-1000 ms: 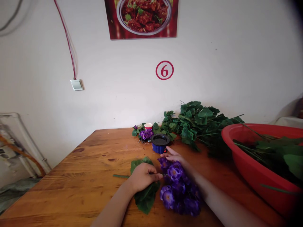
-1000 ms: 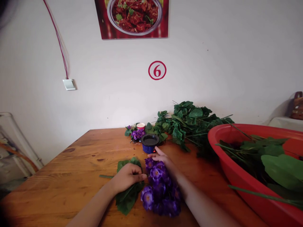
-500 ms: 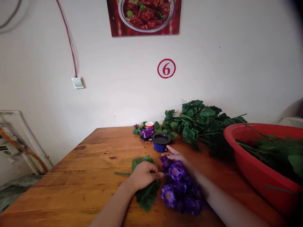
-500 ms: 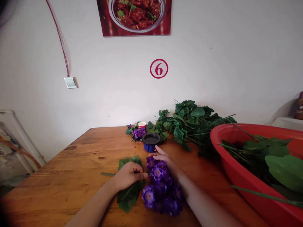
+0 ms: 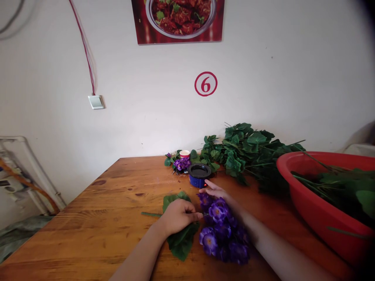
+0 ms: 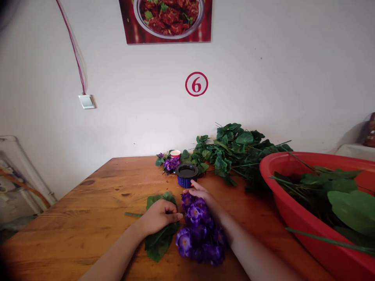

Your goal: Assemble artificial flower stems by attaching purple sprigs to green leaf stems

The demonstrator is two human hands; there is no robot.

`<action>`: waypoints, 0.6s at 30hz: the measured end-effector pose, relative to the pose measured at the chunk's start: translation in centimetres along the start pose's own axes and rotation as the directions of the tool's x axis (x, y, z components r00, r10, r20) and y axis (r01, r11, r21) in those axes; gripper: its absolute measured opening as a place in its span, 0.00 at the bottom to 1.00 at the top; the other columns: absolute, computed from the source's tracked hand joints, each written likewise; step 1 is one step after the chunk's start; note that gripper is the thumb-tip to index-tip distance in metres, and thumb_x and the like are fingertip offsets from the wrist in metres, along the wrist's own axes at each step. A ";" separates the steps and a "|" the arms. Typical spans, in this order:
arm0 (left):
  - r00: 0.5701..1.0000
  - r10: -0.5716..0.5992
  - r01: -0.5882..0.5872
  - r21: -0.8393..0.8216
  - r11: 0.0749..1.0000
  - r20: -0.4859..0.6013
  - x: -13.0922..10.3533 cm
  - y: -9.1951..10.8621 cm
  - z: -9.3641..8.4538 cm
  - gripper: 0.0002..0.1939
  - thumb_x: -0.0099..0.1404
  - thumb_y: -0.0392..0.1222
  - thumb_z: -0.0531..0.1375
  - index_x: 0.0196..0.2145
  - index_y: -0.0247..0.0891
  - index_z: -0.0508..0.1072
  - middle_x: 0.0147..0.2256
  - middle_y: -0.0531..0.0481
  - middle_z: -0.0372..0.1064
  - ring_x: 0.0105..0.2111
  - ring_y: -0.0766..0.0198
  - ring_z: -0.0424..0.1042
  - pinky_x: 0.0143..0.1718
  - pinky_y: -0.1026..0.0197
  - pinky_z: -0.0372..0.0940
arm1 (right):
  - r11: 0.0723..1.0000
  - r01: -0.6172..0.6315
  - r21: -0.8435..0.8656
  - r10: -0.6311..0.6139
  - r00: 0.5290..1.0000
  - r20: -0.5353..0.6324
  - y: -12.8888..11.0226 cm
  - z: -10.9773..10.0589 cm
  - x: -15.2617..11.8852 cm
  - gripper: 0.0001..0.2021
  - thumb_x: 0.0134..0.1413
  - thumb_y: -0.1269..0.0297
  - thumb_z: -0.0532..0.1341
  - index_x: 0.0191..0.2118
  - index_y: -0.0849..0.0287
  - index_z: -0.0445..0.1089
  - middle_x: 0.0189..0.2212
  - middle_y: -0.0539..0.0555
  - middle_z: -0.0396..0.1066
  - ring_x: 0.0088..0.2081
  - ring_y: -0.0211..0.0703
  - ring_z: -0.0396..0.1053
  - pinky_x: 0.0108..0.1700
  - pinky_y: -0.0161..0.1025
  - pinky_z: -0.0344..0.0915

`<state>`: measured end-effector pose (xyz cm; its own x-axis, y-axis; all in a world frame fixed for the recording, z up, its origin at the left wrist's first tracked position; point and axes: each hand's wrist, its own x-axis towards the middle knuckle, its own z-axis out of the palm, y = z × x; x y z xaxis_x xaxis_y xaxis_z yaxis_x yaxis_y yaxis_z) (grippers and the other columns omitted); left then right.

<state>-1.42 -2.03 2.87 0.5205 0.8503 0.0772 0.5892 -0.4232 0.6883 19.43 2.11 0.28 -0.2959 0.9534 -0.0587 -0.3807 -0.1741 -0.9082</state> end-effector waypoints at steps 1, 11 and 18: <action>1.000 -0.003 0.003 0.003 1.000 -0.003 0.0 0.1 0.0 0.22 0.60 0.57 0.57 0.19 0.35 0.68 0.18 0.57 0.54 0.21 0.71 0.54 0.23 0.65 0.47 | 1.000 0.002 0.006 -0.002 1.000 -0.008 0.1 -0.1 0.1 0.42 0.49 0.67 0.64 0.66 0.61 0.43 0.44 0.57 0.74 0.39 0.45 0.74 0.42 0.39 0.67; 1.000 -0.001 0.001 0.003 1.000 -0.010 -0.1 0.0 0.0 0.22 0.59 0.57 0.57 0.19 0.35 0.68 0.18 0.57 0.55 0.21 0.71 0.54 0.23 0.66 0.48 | 1.000 0.010 -0.001 -0.010 1.000 -0.006 0.0 0.1 -0.1 0.45 0.49 0.65 0.65 0.67 0.61 0.39 0.46 0.58 0.73 0.42 0.45 0.73 0.42 0.38 0.67; 1.000 -0.004 0.004 0.011 1.000 0.000 0.0 0.0 0.0 0.23 0.59 0.57 0.57 0.20 0.34 0.69 0.18 0.57 0.55 0.21 0.71 0.54 0.23 0.66 0.48 | 0.999 0.018 -0.029 -0.017 1.000 0.025 1.1 -1.1 1.1 0.41 0.49 0.63 0.66 0.66 0.58 0.47 0.48 0.58 0.72 0.42 0.45 0.73 0.42 0.40 0.69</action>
<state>-1.43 -2.07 2.92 0.5181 0.8521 0.0742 0.5984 -0.4231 0.6804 19.59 3.27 -1.27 -0.3109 0.9499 -0.0326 -0.3606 -0.1496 -0.9206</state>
